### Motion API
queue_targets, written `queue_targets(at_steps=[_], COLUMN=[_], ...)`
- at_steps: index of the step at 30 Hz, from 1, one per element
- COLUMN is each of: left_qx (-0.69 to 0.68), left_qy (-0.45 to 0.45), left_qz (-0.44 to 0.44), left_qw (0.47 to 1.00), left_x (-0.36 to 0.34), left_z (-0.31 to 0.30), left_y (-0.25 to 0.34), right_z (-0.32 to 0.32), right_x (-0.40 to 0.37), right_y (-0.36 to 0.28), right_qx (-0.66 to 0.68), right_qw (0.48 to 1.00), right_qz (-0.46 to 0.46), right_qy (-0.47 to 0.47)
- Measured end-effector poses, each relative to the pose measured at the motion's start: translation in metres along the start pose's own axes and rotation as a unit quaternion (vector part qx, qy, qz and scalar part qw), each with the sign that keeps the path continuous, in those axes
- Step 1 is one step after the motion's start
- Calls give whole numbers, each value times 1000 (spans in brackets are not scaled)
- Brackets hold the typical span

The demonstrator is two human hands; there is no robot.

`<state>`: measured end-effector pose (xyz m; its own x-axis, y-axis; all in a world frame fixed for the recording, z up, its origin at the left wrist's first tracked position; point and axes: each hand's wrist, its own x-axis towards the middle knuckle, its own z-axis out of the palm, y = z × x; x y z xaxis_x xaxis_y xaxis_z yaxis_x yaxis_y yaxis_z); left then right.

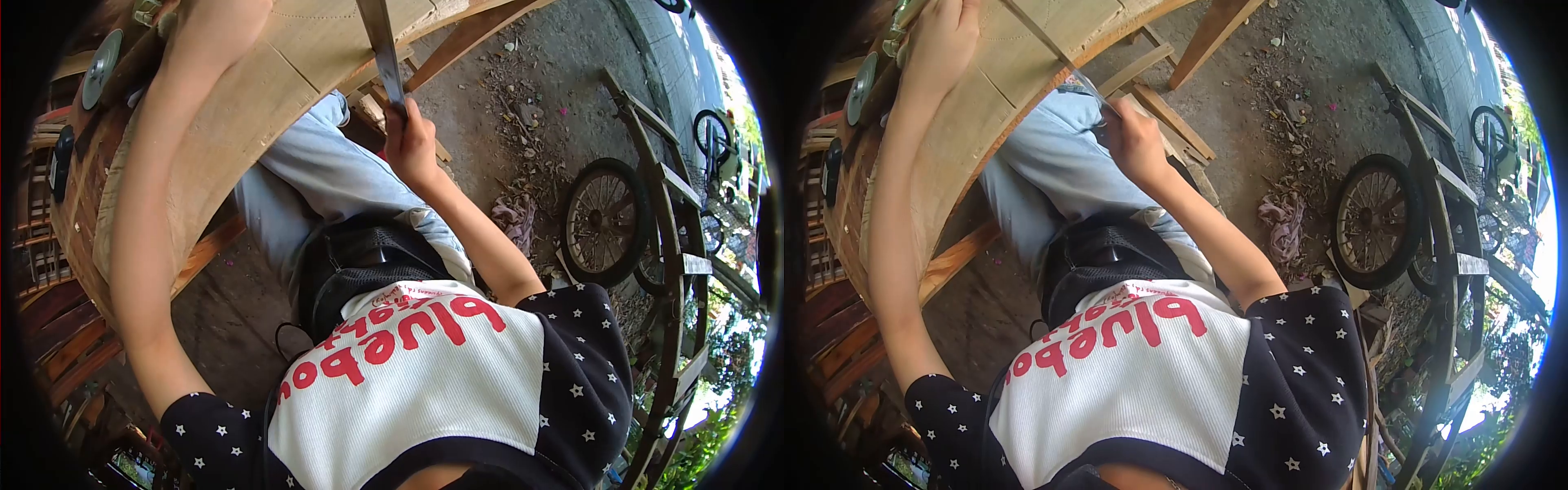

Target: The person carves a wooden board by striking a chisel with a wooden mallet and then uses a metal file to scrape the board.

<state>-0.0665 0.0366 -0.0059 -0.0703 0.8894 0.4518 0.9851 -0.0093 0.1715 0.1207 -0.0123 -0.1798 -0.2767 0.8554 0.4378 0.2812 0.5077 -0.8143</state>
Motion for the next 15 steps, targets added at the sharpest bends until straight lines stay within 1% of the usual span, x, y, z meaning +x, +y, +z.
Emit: queue_targets(at_steps=[1,2,4,6,8,9,10,12,13,15], left_qx=[14,28,26,19,-5,-5,-4,-3,11,29], left_qy=[0,1,5,12,-11,-12,-11,-9,-15,-18], left_qz=[-1,-2,6,16,-12,-11,-12,-17,-14,-11], left_qw=[1000,1000,1000,1000,1000,1000,1000,1000,1000,999], left_x=[0,0,-1,1,4,4,4,3,4,5], left_z=[2,2,0,2,9,8,5,6,8,7], left_y=[-2,-3,-2,-4,-13,-11,-8,-8,-13,-17], right_z=[0,2,5,3,-2,-4,-4,-2,1,4], right_x=[14,15,16,-10,-29,-28,-18,10,24,20], right_y=[-13,-13,-10,16,34,34,25,1,-12,-11], right_qx=[18,19,5,-10,-43,-34,-36,-30,7,6], right_qw=[1000,1000,1000,1000,999,999,999,999,1000,1000], right_qz=[14,13,-7,-9,-26,-2,1,-33,-21,-15], right_qy=[0,0,26,23,4,0,0,8,20,22])
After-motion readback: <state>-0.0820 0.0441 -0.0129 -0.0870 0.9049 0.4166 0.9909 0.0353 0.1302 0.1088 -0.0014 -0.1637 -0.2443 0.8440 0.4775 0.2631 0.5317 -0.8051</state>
